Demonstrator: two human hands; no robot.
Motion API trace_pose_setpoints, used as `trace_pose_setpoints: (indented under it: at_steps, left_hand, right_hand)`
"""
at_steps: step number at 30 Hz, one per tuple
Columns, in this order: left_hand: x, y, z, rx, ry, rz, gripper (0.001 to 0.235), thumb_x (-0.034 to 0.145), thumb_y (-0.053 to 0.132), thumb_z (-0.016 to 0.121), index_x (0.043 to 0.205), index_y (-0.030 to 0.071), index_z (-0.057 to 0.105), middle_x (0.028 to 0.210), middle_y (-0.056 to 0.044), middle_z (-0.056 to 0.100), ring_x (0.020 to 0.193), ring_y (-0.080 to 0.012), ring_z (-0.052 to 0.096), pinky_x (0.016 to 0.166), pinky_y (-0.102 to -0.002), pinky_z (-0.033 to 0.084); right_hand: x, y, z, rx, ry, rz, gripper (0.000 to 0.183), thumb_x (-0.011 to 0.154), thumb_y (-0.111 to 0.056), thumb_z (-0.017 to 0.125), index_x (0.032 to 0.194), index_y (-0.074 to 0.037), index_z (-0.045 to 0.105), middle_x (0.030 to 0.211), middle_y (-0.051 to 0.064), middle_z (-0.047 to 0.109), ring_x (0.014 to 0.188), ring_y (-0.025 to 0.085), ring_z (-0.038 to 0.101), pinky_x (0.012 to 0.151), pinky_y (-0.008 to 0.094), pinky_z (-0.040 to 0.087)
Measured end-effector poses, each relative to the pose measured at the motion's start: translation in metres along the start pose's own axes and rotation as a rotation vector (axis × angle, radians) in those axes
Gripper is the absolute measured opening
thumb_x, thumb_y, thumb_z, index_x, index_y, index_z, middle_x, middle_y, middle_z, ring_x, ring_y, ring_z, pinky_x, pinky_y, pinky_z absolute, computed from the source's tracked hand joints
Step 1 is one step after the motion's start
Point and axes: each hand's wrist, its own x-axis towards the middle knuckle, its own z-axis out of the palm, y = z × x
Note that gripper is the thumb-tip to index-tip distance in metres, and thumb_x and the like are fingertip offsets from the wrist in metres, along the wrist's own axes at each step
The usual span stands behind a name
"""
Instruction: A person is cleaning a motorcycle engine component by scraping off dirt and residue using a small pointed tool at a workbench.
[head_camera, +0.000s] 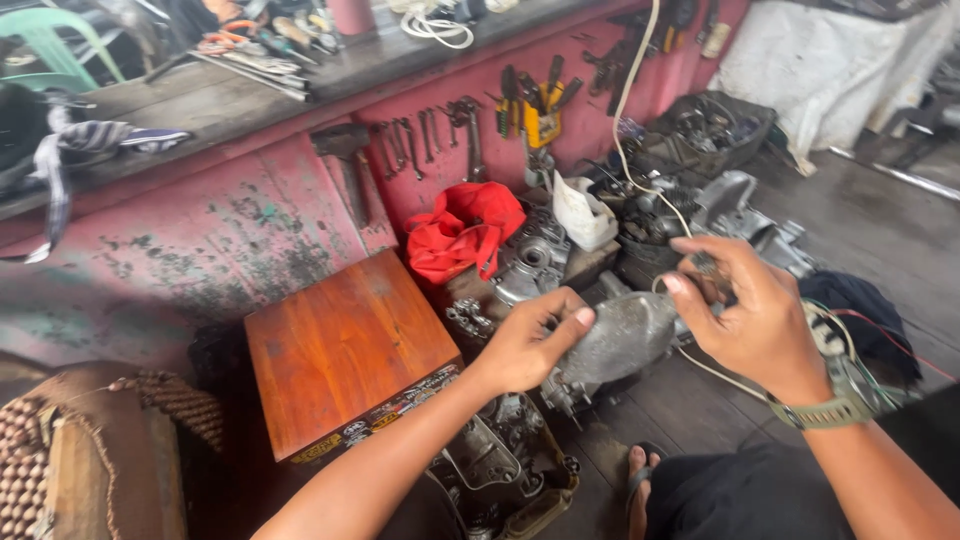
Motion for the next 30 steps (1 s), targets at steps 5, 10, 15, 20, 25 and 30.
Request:
trace_pose_setpoints:
  at_steps: [5, 10, 15, 20, 25, 30]
  left_hand:
    - [-0.001, -0.001, 0.004, -0.126, 0.013, -0.112, 0.031, 0.104, 0.037, 0.050, 0.079, 0.020, 0.046, 0.071, 0.008, 0.046, 0.066, -0.0078, 0.045, 0.066, -0.027, 0.038]
    - [-0.006, 0.004, 0.007, -0.310, 0.027, -0.194, 0.036, 0.103, 0.040, 0.050, 0.074, 0.020, 0.039, 0.071, 0.009, 0.034, 0.065, -0.0055, 0.033, 0.062, -0.025, 0.028]
    - [-0.016, 0.006, 0.006, -0.324, 0.021, -0.216, 0.034, 0.103, 0.037, 0.048, 0.075, 0.020, 0.041, 0.072, 0.010, 0.034, 0.066, -0.0051, 0.033, 0.062, -0.025, 0.028]
    - [-0.028, 0.025, -0.002, -0.247, 0.037, -0.241, 0.039, 0.102, 0.047, 0.047, 0.075, 0.020, 0.041, 0.071, 0.010, 0.035, 0.067, -0.0054, 0.033, 0.064, -0.025, 0.029]
    - [-0.045, 0.033, -0.001, -0.083, 0.051, -0.243, 0.033, 0.088, 0.039, 0.070, 0.101, 0.012, 0.058, 0.080, 0.004, 0.057, 0.070, -0.0088, 0.052, 0.063, -0.027, 0.045]
    - [-0.058, 0.039, -0.004, -0.213, 0.156, -0.199, 0.049, 0.095, 0.033, 0.062, 0.135, 0.008, 0.051, 0.107, -0.005, 0.058, 0.086, -0.0155, 0.058, 0.075, -0.029, 0.052]
  right_hand:
    - [-0.006, 0.004, 0.007, -0.024, 0.059, -0.034, 0.034, 0.097, -0.008, 0.075, 0.127, 0.004, 0.065, 0.099, 0.012, 0.073, 0.073, 0.015, 0.066, 0.071, 0.030, 0.055]
    - [-0.007, 0.004, 0.013, -0.042, 0.069, 0.007, 0.036, 0.100, -0.008, 0.075, 0.131, 0.006, 0.065, 0.108, 0.017, 0.074, 0.085, 0.020, 0.069, 0.079, 0.033, 0.056]
    - [-0.007, 0.005, 0.020, -0.032, 0.071, -0.024, 0.035, 0.101, -0.009, 0.074, 0.132, 0.004, 0.064, 0.106, 0.014, 0.074, 0.077, 0.018, 0.065, 0.079, 0.034, 0.054]
    - [0.003, -0.010, 0.028, -0.027, 0.064, -0.048, 0.034, 0.102, -0.010, 0.074, 0.132, 0.003, 0.064, 0.108, 0.014, 0.075, 0.077, 0.017, 0.067, 0.076, 0.034, 0.055]
    - [0.014, -0.029, 0.033, 0.038, 0.040, -0.103, 0.037, 0.101, -0.011, 0.074, 0.132, 0.005, 0.062, 0.105, 0.015, 0.074, 0.081, 0.021, 0.070, 0.075, 0.035, 0.057]
    - [0.026, -0.044, 0.033, 0.398, 0.010, -0.059, 0.044, 0.105, -0.015, 0.055, 0.140, 0.006, 0.038, 0.099, 0.018, 0.059, 0.086, 0.021, 0.060, 0.073, 0.029, 0.052]
